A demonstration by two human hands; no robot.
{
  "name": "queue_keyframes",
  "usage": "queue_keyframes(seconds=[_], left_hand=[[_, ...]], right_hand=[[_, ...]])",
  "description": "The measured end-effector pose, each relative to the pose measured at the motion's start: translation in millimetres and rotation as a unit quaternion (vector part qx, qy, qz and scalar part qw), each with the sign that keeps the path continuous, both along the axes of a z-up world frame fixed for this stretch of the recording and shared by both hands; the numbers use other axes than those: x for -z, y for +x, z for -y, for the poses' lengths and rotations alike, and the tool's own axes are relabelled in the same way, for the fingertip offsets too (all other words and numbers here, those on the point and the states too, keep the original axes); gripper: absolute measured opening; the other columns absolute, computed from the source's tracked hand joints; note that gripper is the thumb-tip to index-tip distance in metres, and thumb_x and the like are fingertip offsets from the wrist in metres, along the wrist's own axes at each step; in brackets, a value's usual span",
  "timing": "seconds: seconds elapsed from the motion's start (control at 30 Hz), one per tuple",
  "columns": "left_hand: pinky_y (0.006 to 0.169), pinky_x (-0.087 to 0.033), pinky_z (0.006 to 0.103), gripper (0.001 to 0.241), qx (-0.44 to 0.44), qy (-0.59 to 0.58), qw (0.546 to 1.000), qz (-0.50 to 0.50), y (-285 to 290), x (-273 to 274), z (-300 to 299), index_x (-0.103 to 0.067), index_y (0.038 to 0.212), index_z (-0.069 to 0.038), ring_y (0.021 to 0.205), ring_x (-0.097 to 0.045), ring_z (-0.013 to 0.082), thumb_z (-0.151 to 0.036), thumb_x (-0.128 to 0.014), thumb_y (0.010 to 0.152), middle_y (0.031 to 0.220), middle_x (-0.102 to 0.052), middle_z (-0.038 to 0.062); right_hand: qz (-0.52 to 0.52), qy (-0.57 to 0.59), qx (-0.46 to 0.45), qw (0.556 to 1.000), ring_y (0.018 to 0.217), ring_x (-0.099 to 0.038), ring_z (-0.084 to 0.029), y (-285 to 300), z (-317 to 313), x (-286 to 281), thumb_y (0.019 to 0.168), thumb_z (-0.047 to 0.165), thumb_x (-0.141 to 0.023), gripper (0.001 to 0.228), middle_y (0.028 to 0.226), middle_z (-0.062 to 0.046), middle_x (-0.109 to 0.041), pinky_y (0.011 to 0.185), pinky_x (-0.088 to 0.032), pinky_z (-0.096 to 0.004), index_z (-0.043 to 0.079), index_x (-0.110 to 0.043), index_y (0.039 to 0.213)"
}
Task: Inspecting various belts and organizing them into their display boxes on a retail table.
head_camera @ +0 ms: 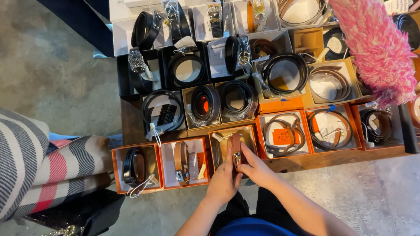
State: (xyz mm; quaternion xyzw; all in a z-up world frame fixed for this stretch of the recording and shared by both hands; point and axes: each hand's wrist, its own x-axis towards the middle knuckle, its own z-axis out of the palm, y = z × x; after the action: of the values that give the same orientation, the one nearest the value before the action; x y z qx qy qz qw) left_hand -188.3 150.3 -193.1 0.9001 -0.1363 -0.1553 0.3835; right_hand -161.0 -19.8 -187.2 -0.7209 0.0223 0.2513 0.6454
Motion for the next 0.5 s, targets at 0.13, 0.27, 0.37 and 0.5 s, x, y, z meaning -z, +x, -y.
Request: queue_keyframes(seconds=[0.13,0.27,0.37,0.5], left_hand=[[0.078,-0.057,0.0454,0.088,-0.004,0.034,0.999,0.007,-7.2,12.2,0.3,-0.015,0.16,0.001,0.097,-0.068,0.0401,-0.019,-0.066,0.091,0.117,-0.066,0.024],[0.076,-0.057,0.0447,0.084,-0.014,0.031,0.999,0.015,-5.2,8.2,6.0,-0.022,0.159,0.001,0.091,-0.069,0.0385,-0.02,-0.067,0.091,0.111,-0.068,0.022],[0.083,-0.054,0.0441,0.083,-0.017,0.012,0.997,0.07,-4.6,17.6,11.7,-0.024,0.156,0.006,0.093,-0.067,0.0384,-0.02,-0.068,0.091,0.11,-0.068,0.022],[0.08,-0.057,0.0431,0.095,-0.028,0.056,0.995,0.083,-0.1,26.4,19.5,-0.014,0.156,0.011,0.093,-0.068,0.0395,-0.028,-0.069,0.089,0.113,-0.065,0.027]], right_hand=[[-0.095,0.044,0.101,0.989,0.102,-0.058,-0.02,-5.0,18.8,60.4,0.082,0.005,-0.059,0.069,0.122,-0.014,-0.065,0.091,-0.045,-0.027,-0.003,-0.048,0.15],[-0.16,0.012,0.173,0.972,0.077,-0.056,-0.017,29.2,1.0,-0.6,0.095,0.018,-0.056,0.05,0.094,-0.011,-0.067,0.072,-0.047,-0.027,-0.001,-0.062,0.141],[-0.193,-0.025,0.179,0.964,0.097,-0.062,-0.02,43.9,-6.8,-13.5,0.091,0.021,-0.063,0.055,0.123,-0.013,-0.069,0.08,-0.051,-0.029,0.004,-0.059,0.143],[-0.108,-0.03,0.107,0.988,0.094,-0.065,-0.018,52.0,-13.9,-8.4,0.088,0.013,-0.065,0.056,0.116,-0.012,-0.071,0.077,-0.051,-0.027,0.0,-0.055,0.141]])
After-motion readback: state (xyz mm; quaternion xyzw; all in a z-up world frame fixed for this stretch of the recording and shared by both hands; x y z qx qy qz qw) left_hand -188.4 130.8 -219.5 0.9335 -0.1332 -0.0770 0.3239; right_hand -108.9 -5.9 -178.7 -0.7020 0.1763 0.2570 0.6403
